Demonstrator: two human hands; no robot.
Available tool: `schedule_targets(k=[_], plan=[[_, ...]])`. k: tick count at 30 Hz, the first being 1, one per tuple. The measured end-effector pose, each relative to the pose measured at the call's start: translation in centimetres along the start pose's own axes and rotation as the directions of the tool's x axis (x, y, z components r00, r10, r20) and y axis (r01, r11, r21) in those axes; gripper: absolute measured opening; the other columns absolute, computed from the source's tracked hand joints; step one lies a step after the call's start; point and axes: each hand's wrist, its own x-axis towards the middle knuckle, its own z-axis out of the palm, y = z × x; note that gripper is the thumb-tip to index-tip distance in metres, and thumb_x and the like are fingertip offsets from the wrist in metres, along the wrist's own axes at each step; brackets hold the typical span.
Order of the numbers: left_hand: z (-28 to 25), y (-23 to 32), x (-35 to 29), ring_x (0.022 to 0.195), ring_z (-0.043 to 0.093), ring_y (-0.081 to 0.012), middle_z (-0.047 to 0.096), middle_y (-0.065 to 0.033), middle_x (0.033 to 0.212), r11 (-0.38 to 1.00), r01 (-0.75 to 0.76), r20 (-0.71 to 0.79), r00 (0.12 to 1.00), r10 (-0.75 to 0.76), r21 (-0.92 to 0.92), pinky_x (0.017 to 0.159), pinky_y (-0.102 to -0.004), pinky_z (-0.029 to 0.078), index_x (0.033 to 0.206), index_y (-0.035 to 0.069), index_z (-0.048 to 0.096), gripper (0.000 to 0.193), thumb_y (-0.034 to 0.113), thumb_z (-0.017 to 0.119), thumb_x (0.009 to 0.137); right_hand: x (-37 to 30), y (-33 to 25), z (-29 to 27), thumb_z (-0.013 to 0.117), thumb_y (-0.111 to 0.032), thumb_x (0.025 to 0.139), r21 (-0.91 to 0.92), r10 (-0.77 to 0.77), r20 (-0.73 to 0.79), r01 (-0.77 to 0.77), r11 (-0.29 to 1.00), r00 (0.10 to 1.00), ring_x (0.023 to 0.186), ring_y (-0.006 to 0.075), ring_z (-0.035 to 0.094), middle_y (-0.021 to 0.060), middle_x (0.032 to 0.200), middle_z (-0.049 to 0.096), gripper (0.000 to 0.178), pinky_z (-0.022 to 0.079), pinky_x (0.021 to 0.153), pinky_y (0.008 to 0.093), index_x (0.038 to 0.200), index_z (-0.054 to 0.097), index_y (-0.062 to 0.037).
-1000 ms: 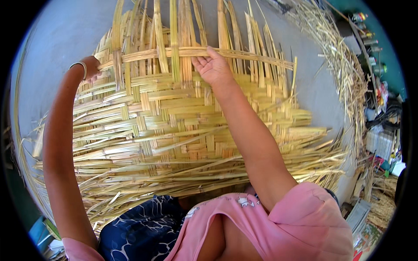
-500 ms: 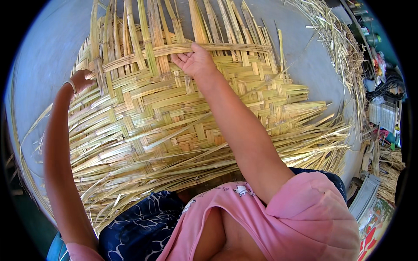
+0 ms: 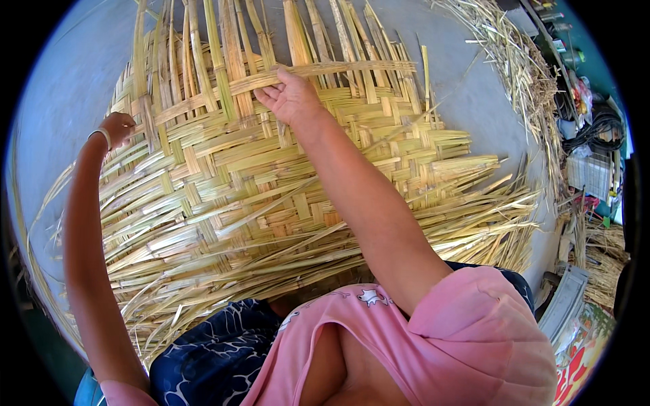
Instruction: The person weaves a large mat using dried palm leaves, interlacing strips by hand while sitting on the floor. The person repeatedly pulls, aligns, and presses the leaf strips to form a tight woven pattern.
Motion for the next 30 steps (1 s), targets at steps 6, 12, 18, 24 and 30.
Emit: schedule_targets(k=[6, 12, 18, 24, 30], plan=[[2.1, -4.9, 3.9, 0.085, 0.060, -0.0303, 0.064, -0.0154, 0.092, 0.719, -0.310, 0.172, 0.950, 0.261, 0.622, 0.080, -0.0405, 0.046, 0.094, 0.006, 0.063, 0.028, 0.030, 0.050, 0.087, 1.0, 0.3, -1.4, 0.056, -0.012, 0.088, -0.164, -0.004, 0.191, 0.037, 0.986, 0.982, 0.116, 0.0327, 0.047, 0.0211, 0.122, 0.049, 0.043, 0.042, 0.098, 0.0455, 0.124, 0.040, 0.0032], [2.5, -0.4, -0.6, 0.083, 0.062, -0.0233, 0.066, -0.0121, 0.093, 0.996, -0.093, -0.113, 0.989, 0.093, 0.006, 0.080, -0.0358, 0.047, 0.102, 0.007, 0.064, 0.025, 0.021, 0.058, 0.083, -0.2, -0.2, -0.8, 0.056, -0.007, 0.088, -0.265, -0.162, 0.147, 0.197, 0.944, 0.976, 0.103, 0.0368, 0.056, 0.0228, 0.110, 0.052, 0.034, 0.054, 0.086, 0.0444, 0.116, 0.042, 0.0068], [3.4, -0.1, -2.5, 0.085, 0.062, -0.0218, 0.066, -0.0119, 0.092, 0.997, -0.071, 0.005, 0.997, 0.071, 0.030, 0.082, -0.0334, 0.047, 0.104, 0.008, 0.065, 0.026, 0.016, 0.057, 0.080, -3.0, 0.7, -1.8, 0.054, -0.006, 0.089, -0.304, -0.208, 0.094, 0.226, 0.925, 0.974, 0.100, 0.0366, 0.057, 0.0226, 0.111, 0.051, 0.031, 0.055, 0.082, 0.0445, 0.115, 0.040, 0.0048], [4.8, -0.6, -3.0, 0.089, 0.061, -0.0259, 0.066, -0.0122, 0.095, 0.995, -0.090, -0.174, 0.981, 0.082, -0.036, 0.082, -0.0348, 0.046, 0.098, 0.006, 0.065, 0.021, 0.019, 0.058, 0.082, -2.2, 0.2, -2.2, 0.054, -0.005, 0.088, -0.273, -0.176, 0.127, 0.205, 0.940, 0.976, 0.104, 0.0370, 0.055, 0.0210, 0.117, 0.047, 0.040, 0.053, 0.084, 0.0472, 0.120, 0.031, 0.0014], [4.3, -0.6, -2.3, 0.090, 0.059, -0.0327, 0.064, -0.0154, 0.094, 0.985, -0.150, -0.272, 0.947, 0.168, 0.087, 0.082, -0.0388, 0.045, 0.103, 0.006, 0.061, 0.028, 0.025, 0.057, 0.083, -1.9, 0.7, -2.7, 0.054, -0.005, 0.089, -0.239, -0.197, 0.107, 0.217, 0.946, 0.975, 0.105, 0.0369, 0.054, 0.0195, 0.120, 0.047, 0.040, 0.053, 0.086, 0.0475, 0.121, 0.031, 0.0006]])
